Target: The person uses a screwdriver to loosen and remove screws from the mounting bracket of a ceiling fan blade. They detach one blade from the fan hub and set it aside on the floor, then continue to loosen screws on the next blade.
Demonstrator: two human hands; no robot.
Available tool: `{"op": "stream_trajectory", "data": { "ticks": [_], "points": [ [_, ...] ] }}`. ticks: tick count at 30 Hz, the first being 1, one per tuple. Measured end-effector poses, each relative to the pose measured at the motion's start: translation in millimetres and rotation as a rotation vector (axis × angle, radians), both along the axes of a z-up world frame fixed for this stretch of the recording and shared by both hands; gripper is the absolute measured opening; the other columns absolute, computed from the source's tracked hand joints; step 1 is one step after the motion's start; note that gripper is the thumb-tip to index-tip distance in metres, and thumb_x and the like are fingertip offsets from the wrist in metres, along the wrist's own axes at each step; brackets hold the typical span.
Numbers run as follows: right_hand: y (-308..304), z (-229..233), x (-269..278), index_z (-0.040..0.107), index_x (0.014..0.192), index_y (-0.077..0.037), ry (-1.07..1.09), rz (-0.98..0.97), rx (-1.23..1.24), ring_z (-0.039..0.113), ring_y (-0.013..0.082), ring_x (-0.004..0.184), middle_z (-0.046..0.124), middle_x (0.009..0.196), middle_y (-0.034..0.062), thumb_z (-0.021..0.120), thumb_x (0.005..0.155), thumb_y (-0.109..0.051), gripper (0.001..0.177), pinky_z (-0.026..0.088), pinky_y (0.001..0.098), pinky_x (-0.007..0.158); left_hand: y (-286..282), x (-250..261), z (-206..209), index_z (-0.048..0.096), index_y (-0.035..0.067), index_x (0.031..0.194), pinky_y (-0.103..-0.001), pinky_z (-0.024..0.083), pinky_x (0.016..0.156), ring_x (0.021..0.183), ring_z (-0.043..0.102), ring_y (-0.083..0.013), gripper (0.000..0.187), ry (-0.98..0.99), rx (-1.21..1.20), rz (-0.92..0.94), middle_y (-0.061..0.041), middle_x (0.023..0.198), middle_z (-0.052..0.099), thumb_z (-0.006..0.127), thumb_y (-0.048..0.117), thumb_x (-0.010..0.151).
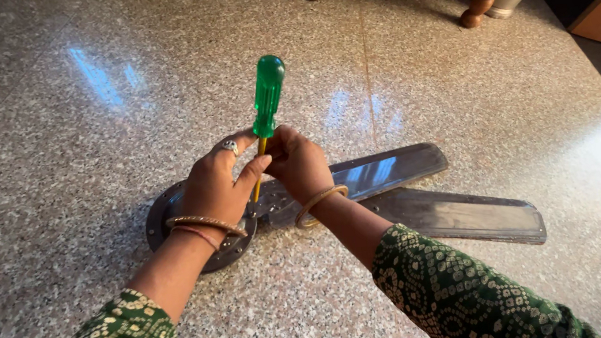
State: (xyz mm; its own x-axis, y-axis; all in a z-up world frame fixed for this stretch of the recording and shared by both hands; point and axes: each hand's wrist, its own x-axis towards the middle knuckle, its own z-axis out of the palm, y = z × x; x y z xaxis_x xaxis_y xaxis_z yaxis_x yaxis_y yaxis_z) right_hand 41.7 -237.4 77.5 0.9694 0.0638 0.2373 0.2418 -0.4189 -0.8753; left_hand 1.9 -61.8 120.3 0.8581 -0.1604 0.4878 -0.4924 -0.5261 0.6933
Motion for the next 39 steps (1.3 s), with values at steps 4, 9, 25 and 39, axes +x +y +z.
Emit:
{"op": "stream_trajectory", "data": {
  "ticks": [4, 9, 25, 39],
  "points": [
    [5, -9, 9, 0.066, 0.102, -0.002, 0.07, 0.105, 0.158, 0.076, 0.0131, 0.089, 0.077, 0.092, 0.0047, 0.081, 0.086, -0.01, 0.024, 0.063, 0.0275, 0.078, 5, 7, 2, 0.076, 0.015, 0.114, -0.046, 0.057, 0.071, 0.084, 0.073, -0.0371, 0.031, 0.079, 0.002, 0.114, -0.018, 0.09, 0.074, 0.072, 0.037, 0.093],
    [15, -18, 13, 0.067, 0.106, -0.002, 0.143, 0.276, 0.372, 0.076, 0.0119, 0.096, 0.077, 0.099, 0.0038, 0.079, 0.089, -0.013, 0.024, 0.063, 0.0265, 0.085, 10, 9, 0, 0.081, 0.02, 0.107, -0.044, 0.055, 0.065, 0.077, 0.073, -0.0333, 0.024, 0.068, -0.001, 0.167, -0.015, 0.085, 0.075, 0.072, 0.036, 0.092],
    [5, -1, -6, 0.065, 0.096, -0.002, 0.06, 0.071, 0.006, 0.072, 0.0085, 0.084, 0.076, 0.089, 0.0035, 0.083, 0.085, -0.011, 0.024, 0.06, 0.0265, 0.074, 5, 18, -3, 0.076, 0.012, 0.1, -0.036, 0.059, 0.072, 0.084, 0.078, -0.0217, 0.026, 0.03, -0.14, 0.023, -0.006, 0.092, 0.079, 0.082, 0.03, 0.083],
    [4, -1, -6, 0.065, 0.107, -0.003, 0.079, 0.182, 0.002, 0.075, 0.0102, 0.093, 0.077, 0.097, 0.0041, 0.08, 0.087, -0.012, 0.027, 0.061, 0.0273, 0.08, 7, 20, -8, 0.079, 0.014, 0.097, -0.041, 0.056, 0.079, 0.088, 0.072, -0.0262, 0.02, -0.043, -0.022, 0.072, -0.004, 0.092, 0.078, 0.081, 0.029, 0.083]
  ]
}}
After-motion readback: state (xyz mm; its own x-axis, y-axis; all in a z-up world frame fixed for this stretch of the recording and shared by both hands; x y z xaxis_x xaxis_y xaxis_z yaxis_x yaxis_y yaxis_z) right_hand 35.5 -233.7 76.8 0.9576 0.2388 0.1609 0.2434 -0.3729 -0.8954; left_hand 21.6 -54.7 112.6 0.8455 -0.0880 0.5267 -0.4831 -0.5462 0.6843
